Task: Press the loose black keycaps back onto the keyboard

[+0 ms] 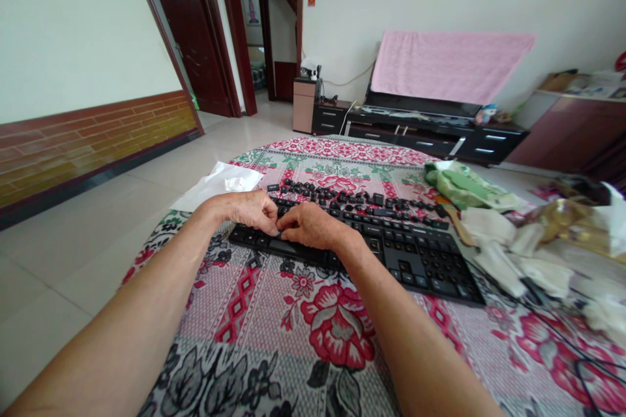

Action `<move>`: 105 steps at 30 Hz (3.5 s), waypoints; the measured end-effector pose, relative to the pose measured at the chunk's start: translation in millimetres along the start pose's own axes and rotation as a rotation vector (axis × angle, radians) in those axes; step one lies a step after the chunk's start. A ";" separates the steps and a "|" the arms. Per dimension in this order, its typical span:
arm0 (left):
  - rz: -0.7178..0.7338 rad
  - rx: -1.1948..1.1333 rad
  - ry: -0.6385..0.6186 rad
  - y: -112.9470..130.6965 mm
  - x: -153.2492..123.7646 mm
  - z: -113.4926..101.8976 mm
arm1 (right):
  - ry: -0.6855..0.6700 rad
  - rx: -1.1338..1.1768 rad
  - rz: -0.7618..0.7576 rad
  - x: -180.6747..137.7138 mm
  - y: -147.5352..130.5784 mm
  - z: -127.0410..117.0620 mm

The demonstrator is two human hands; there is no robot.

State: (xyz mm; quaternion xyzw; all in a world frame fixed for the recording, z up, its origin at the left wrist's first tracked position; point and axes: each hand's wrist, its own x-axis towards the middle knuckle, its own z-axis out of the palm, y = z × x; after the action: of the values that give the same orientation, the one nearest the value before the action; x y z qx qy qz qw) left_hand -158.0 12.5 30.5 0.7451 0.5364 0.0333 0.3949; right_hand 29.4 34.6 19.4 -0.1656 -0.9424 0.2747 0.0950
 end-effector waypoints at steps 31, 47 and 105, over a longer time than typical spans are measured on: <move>-0.026 -0.004 -0.025 -0.2 1.9 2.3 | 0.065 0.042 0.335 5.6 -0.5 9.2; -0.054 0.026 -0.029 4.5 2.9 2.8 | -0.008 -0.054 0.501 15.1 -19.2 2.0; -0.070 0.017 0.038 8.5 3.5 9.6 | 0.094 -0.048 0.499 9.6 -24.3 6.9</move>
State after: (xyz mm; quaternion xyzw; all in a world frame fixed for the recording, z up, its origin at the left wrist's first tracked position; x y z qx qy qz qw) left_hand -145.5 9.1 27.9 0.7285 0.5698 0.0288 0.3792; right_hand 12.4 15.5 27.8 -0.4080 -0.8731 0.2592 0.0641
